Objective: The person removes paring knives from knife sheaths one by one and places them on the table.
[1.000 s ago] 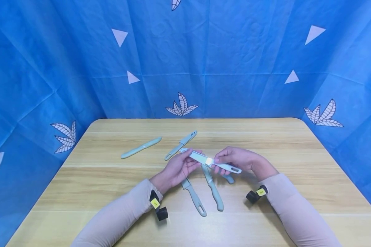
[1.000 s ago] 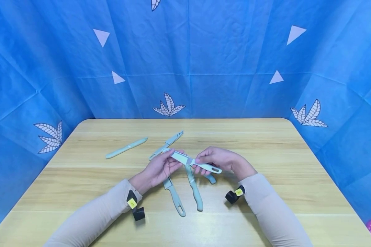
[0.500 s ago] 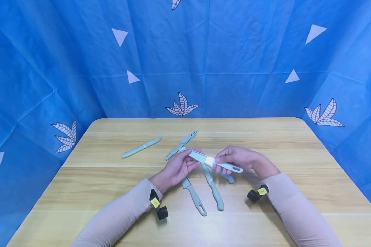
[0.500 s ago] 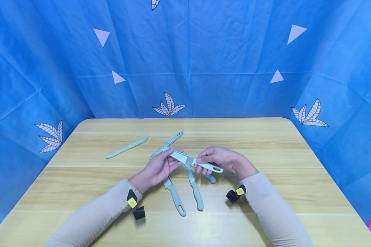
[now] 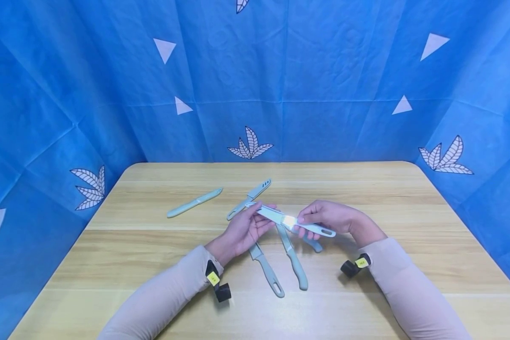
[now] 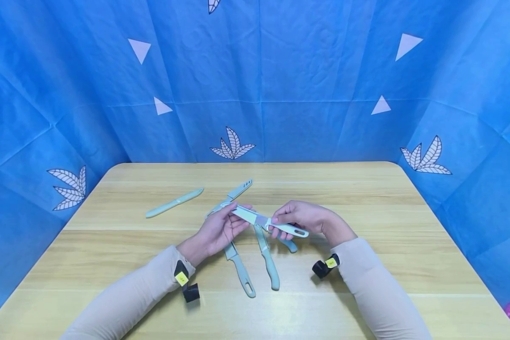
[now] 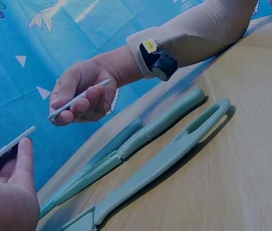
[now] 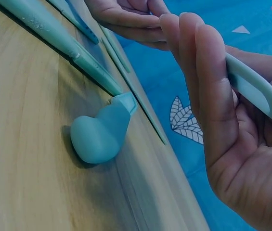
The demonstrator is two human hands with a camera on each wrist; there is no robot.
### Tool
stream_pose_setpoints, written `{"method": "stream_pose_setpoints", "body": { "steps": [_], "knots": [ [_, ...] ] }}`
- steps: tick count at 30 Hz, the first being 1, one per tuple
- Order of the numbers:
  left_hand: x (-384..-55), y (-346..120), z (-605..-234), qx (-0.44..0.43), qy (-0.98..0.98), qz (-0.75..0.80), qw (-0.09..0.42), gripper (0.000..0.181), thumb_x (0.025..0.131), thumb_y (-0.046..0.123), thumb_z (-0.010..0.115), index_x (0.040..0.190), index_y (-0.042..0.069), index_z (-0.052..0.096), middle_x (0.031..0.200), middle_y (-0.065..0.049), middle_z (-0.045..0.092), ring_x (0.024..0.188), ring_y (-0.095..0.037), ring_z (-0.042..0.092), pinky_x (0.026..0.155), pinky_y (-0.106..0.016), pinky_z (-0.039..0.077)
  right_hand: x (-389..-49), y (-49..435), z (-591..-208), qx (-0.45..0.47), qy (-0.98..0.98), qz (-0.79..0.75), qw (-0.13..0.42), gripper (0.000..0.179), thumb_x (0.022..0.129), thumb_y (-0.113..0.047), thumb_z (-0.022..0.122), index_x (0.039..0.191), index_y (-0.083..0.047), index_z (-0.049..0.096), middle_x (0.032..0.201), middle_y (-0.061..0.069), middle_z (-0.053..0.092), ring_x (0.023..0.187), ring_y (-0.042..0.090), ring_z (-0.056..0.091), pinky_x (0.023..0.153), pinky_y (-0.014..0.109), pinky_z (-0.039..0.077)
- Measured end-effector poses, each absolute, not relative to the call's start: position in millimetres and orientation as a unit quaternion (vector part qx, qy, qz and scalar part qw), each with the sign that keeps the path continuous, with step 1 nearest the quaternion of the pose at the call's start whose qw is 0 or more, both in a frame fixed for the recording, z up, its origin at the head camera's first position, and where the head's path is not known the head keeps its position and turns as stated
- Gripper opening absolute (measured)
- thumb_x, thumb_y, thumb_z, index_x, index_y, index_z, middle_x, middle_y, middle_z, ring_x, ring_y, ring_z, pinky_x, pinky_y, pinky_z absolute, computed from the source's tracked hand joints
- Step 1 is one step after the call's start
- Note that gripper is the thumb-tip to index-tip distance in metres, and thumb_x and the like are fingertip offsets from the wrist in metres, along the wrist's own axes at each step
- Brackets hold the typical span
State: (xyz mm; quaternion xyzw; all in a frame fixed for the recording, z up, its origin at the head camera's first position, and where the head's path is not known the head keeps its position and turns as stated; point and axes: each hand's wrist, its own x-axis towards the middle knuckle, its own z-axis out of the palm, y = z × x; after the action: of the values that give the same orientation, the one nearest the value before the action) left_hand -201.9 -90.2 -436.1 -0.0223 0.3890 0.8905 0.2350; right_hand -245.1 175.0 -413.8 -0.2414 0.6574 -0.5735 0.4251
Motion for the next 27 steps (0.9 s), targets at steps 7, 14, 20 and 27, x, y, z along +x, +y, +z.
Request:
{"method": "stream_pose_setpoints", "body": {
  "steps": [7, 14, 20, 27],
  "knots": [
    [-201.7, -90.1, -435.8, -0.027, 0.394, 0.890, 0.227, 0.044, 0.106, 0.027, 0.042, 0.130, -0.009, 0.049, 0.124, -0.026, 0.061, 0.117, -0.033, 0.060, 0.102, -0.039, 0.050, -246.3, 177.2, -414.4, -0.249, 0.658, -0.570, 0.425, 0.038, 0.100, -0.017, 0.057, 0.112, 0.019, 0.059, 0.088, 0.014, 0.072, 0.070, 0.016, 0.065, 0.059, 0.022, 0.057],
    [-202.3, -91.4, -434.1, -0.031, 0.398, 0.889, 0.225, 0.043, 0.107, 0.026, 0.039, 0.129, -0.009, 0.049, 0.124, -0.025, 0.061, 0.115, -0.033, 0.061, 0.101, -0.038, 0.050, -246.3, 179.1, -414.2, -0.261, 0.659, -0.566, 0.421, 0.036, 0.100, -0.015, 0.055, 0.111, 0.019, 0.059, 0.088, 0.013, 0.071, 0.070, 0.016, 0.065, 0.059, 0.022, 0.057],
    [-204.1, -93.4, -432.5, -0.036, 0.393, 0.889, 0.234, 0.044, 0.107, 0.026, 0.037, 0.134, -0.009, 0.044, 0.127, -0.026, 0.058, 0.117, -0.033, 0.059, 0.101, -0.038, 0.051, -246.7, 181.1, -413.1, -0.265, 0.665, -0.559, 0.418, 0.032, 0.100, -0.016, 0.055, 0.108, 0.014, 0.063, 0.088, 0.013, 0.071, 0.071, 0.016, 0.065, 0.060, 0.022, 0.057],
    [-204.2, -95.6, -429.8, -0.025, 0.393, 0.886, 0.243, 0.046, 0.108, 0.024, 0.035, 0.138, -0.011, 0.040, 0.132, -0.027, 0.054, 0.121, -0.034, 0.056, 0.101, -0.040, 0.050, -247.1, 184.2, -411.7, -0.272, 0.679, -0.545, 0.410, 0.027, 0.100, -0.016, 0.055, 0.104, 0.008, 0.068, 0.087, 0.014, 0.071, 0.071, 0.017, 0.065, 0.061, 0.025, 0.058]
  ]
}}
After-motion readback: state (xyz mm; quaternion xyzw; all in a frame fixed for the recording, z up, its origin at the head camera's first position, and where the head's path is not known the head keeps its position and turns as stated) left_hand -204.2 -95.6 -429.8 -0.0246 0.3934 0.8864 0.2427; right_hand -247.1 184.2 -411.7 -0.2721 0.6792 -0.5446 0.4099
